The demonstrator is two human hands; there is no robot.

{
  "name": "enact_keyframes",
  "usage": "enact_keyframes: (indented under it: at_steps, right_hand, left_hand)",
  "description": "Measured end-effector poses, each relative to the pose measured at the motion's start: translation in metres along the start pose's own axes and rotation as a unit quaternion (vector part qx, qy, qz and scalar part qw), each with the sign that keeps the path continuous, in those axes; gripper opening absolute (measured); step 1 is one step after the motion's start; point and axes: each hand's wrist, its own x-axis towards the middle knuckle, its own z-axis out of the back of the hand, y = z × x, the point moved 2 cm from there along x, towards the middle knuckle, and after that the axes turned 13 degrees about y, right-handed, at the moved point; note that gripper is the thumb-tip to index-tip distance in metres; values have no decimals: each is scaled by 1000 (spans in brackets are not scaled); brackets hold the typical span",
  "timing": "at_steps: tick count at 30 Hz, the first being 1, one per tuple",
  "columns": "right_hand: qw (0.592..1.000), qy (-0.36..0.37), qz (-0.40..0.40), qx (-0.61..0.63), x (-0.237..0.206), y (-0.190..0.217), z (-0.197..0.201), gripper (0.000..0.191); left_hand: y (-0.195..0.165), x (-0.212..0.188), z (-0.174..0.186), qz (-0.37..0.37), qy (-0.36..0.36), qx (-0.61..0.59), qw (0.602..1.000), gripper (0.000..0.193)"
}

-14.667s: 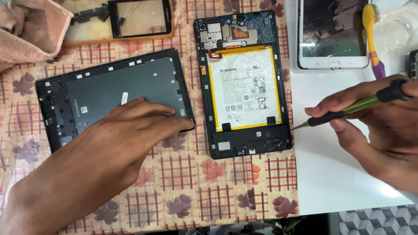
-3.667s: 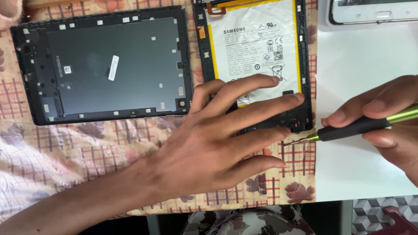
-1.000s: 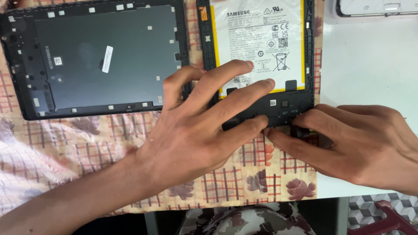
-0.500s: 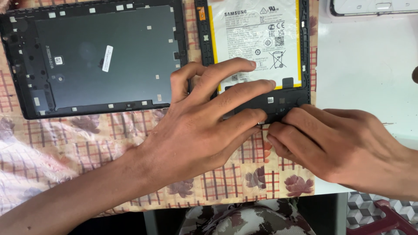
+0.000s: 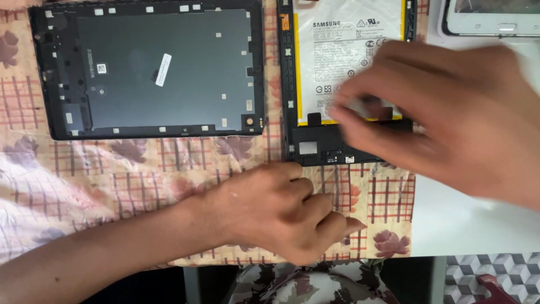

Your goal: The person uses a screwdriver to remove screws from the bottom edge of a disassembled Samsung tablet. The back cover is set aside, and the internal battery and circuit board are visible. The person works methodically along the bottom edge, removing screws one by one.

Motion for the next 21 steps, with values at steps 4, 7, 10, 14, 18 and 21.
enact_keyframes:
  at_steps: [4, 7, 10, 14, 18, 21]
  right_hand:
    - [997, 24, 45, 58, 61, 7, 2, 13]
    - [995, -9, 85, 42, 78, -4, -10, 11]
    - [996, -13, 87, 35, 82, -15, -18, 7]
    - [996, -12, 79, 28, 87, -3, -12, 9]
    - [991, -20, 17, 128, 67, 10, 8, 55]
    - [986, -24, -7, 166, 35, 13, 21, 47]
  left_hand:
    - [-1, -4, 2, 4, 74, 14, 997, 51]
    - [2, -9, 8, 12, 71, -16, 997, 50]
    - [5, -12, 13, 11, 66, -18, 998, 46]
    - [7, -8, 19, 11, 55, -18, 998, 52]
    - [8, -4, 26, 6, 50, -4, 999, 53]
    - [7, -3, 28, 8, 62, -20, 998, 51]
